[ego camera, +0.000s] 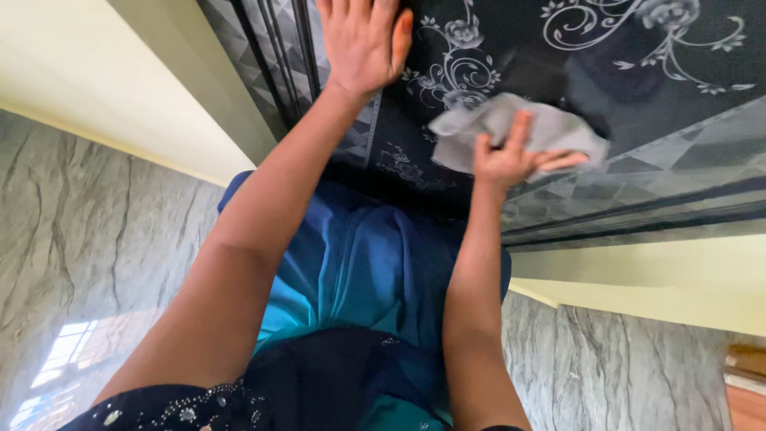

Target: The person wipes a glass door with a grey cloth. They use both hands to rub the surface, focusing on the central floral pattern and the surrounding glass area. The person repeatedly wipes the same sections of the door throughout the video.

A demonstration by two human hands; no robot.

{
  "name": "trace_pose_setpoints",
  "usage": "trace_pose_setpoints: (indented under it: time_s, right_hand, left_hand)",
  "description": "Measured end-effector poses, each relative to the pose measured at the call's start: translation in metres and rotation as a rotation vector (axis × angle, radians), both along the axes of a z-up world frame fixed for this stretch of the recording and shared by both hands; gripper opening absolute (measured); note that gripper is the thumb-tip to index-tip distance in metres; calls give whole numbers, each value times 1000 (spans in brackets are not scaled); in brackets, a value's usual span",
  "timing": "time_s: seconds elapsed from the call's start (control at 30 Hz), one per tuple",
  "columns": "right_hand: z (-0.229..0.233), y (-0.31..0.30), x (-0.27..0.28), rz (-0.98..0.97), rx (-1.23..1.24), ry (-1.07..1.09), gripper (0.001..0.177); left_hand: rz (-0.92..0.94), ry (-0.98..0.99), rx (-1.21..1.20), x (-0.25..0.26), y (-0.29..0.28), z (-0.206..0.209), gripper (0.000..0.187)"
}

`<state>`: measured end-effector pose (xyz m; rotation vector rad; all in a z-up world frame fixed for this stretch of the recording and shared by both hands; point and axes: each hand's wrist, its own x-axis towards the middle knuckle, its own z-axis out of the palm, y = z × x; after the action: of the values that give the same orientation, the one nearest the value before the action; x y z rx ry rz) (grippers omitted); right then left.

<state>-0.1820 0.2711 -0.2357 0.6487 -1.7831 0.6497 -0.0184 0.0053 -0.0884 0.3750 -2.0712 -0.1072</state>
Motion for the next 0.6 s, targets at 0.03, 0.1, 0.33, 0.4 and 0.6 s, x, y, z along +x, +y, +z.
trace_pose_setpoints:
  time_s: [0.03, 0.1, 0.33, 0.4, 0.6]
  right_hand:
    - [-3, 15, -7, -31, -105, -103, 72]
    - [-17, 31, -32, -151, -376, -138, 76]
    - [-100, 25, -91, -616, -421, -446, 70]
    - [-107, -13, -66, -582, -189, -632, 66]
    - [-107, -138, 106, 233, 574, -495, 30]
  left_hand:
    - [3, 101, -126, -1, 6, -12, 44]
    - [39, 172, -174, -7, 12, -32, 49]
    - [58, 165, -142, -21, 2, -69, 53]
    - [48, 174, -151, -21, 0, -71, 53]
    - [15, 150, -166, -19, -6, -76, 54]
